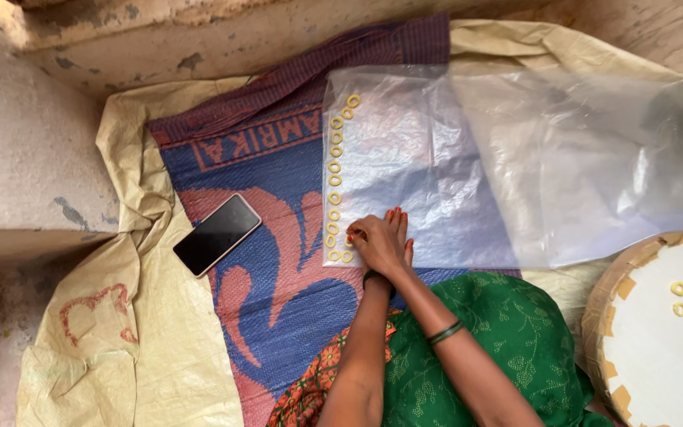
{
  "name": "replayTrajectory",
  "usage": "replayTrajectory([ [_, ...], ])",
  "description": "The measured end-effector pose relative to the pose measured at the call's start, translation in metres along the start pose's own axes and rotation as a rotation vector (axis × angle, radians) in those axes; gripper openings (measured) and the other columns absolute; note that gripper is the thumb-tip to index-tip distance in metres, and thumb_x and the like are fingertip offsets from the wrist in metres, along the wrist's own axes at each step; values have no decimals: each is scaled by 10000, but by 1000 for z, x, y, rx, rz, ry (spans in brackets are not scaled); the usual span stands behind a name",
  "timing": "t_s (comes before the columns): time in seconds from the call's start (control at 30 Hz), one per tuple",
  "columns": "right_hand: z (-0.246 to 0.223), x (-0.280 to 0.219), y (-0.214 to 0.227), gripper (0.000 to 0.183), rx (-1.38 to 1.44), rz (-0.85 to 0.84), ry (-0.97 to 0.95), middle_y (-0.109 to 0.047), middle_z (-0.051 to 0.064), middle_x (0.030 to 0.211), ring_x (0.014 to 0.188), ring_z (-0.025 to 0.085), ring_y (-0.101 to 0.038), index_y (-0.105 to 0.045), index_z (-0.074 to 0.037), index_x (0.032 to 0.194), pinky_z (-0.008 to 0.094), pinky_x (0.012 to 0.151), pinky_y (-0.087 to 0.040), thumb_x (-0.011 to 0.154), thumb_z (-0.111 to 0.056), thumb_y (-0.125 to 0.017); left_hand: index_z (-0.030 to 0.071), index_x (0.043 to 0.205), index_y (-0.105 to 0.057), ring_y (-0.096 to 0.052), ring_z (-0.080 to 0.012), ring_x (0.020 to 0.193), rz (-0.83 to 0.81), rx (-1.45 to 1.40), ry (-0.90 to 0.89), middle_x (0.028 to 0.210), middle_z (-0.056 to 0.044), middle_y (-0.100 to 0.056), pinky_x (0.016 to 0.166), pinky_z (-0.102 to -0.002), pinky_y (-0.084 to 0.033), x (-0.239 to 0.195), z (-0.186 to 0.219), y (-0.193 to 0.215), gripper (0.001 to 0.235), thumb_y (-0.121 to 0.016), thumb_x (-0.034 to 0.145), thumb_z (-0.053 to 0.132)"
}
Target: The person rolls small pieces of dough into thin ropes on a round board, then shapes them into rings and places them on a plastic sheet. The person repeats this process, arranging the finished rings in a line.
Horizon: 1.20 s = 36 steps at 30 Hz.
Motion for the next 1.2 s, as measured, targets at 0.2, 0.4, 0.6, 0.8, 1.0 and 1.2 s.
replayTrajectory([
  [0.2, 0, 0, -13, 302, -249, 231, 57, -498, 378, 1461, 1431, 612, -188, -838, -301, 1058, 599, 1147, -63, 766, -325, -769, 82, 1613, -206, -128, -246, 1565, 41, -63, 30, 1699, -105, -181, 1258, -423, -97, -1, 2, 6, 692, -396, 999, 336],
  [0.4, 0, 0, -17, 248, -139, 44, 45, -636, 218, 1313, 1438, 508, -287, -800, -209, 1081, 587, 1200, -72, 867, -255, -683, 86, 1616, -209, -131, -242, 1567, 67, -97, 22, 1700, -103, -188, 1261, -425, -91, -2, 9, 8, 695, -401, 1001, 348],
  [0.6, 3, 9, -18, 222, 84, -39, 57, -728, 129, 1128, 1146, 369, -660, -772, -159, 1112, 416, 1215, -354, 1006, -287, -625, 90, 1618, -212, -133, -238, 1569, 97, -108, 12, 1701, -100, -195, 1264, -428, -86, 2, 8, 9, 698, -405, 1004, 361],
  [0.8, -14, -8, -3, 215, -175, 184, 155, -680, 216, 1162, 1336, 579, -351, -838, -206, 930, 649, 1145, -69, 840, -184, -643, 94, 1620, -216, -135, -234, 1571, 119, -118, 52, 1701, -98, -202, 1267, -431, -80, -3, 7, 6, 702, -410, 1006, 373],
  [1.0, -9, -5, -8, 222, -107, 75, 147, -667, 209, 1227, 1442, 564, -298, -773, -195, 1085, 634, 1253, -87, 948, -207, -599, 98, 1622, -219, -137, -231, 1574, 129, -130, 91, 1702, -96, -208, 1271, -433, -74, -3, 10, 5, 705, -415, 1009, 386],
  [1.2, 3, -4, -18, 203, -12, -13, 142, -676, 242, 1121, 1202, 450, -581, -747, -83, 1080, 476, 1166, -350, 1004, -180, -586, 102, 1624, -223, -140, -227, 1576, 172, -146, 90, 1703, -94, -215, 1274, -436, -68, 0, 12, 8, 709, -420, 1011, 399],
])
Point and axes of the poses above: each hand's wrist, its own x-axis towards the middle knuckle, its own y-axis out of the back of the hand, z = x × y, the point moved 5 cm from there along x, towards the middle knuckle
